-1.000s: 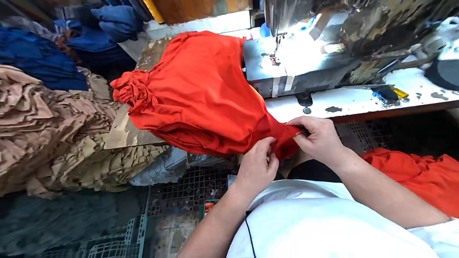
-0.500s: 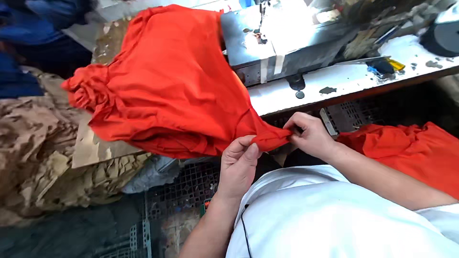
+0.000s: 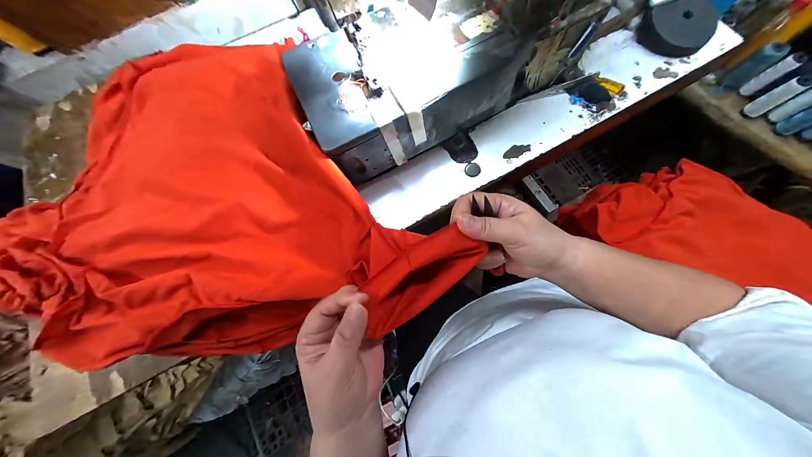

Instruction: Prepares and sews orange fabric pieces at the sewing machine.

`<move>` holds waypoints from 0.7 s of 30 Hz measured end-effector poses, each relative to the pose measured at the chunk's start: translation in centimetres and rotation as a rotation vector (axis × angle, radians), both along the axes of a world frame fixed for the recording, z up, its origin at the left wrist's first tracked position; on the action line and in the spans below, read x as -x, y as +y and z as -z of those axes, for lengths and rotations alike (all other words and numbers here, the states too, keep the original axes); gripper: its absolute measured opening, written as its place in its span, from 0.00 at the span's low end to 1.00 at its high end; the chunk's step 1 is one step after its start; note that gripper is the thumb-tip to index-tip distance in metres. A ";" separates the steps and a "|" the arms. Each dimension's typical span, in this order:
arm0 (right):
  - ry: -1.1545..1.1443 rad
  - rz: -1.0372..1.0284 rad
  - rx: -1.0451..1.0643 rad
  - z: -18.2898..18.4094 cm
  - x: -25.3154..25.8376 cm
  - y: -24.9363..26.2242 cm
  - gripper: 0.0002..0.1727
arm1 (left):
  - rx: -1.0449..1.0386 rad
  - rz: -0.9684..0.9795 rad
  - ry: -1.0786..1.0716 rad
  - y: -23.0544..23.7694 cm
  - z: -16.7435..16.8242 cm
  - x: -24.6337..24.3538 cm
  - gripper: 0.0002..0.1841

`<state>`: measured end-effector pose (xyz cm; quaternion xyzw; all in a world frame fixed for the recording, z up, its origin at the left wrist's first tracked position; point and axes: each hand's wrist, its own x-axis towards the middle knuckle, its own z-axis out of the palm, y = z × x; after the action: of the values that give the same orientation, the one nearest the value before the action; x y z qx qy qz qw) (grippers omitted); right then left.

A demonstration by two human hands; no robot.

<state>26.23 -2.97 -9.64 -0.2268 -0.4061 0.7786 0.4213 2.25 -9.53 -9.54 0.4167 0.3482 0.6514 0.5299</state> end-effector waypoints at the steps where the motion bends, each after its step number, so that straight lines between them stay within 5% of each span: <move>1: -0.019 0.011 -0.053 -0.5 -0.1 -0.2 0.03 | -0.054 0.009 0.083 -0.3 0.0 0.3 0.04; 6: -0.215 -0.029 -0.289 -2.8 0.1 0.2 0.12 | -0.343 -0.334 0.735 -1.4 0.0 1.1 0.14; 10: -0.345 -0.124 -0.328 -3.5 0.9 1.5 0.12 | -0.436 -0.525 0.906 -1.6 1.0 1.3 0.09; 12: -0.431 -0.078 -0.411 -3.4 1.5 1.8 0.10 | -0.488 -0.566 0.921 -1.3 1.8 1.4 0.05; 14: -0.600 0.043 -0.708 -2.9 2.3 2.1 0.06 | -0.477 -0.552 0.841 -0.6 2.7 1.1 0.04; 18: -0.853 0.172 -1.252 -3.7 5.0 3.8 0.07 | -0.289 -0.537 0.311 2.9 0.5 0.0 0.09; 21: -0.697 0.339 -1.364 -6.5 6.6 4.5 0.20 | -0.458 -0.740 0.584 7.3 -5.7 1.6 0.08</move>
<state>19.63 1.57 -3.19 -0.2081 -0.8634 0.1660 0.4287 0.62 -2.20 -3.88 0.5353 0.4541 0.7111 0.0406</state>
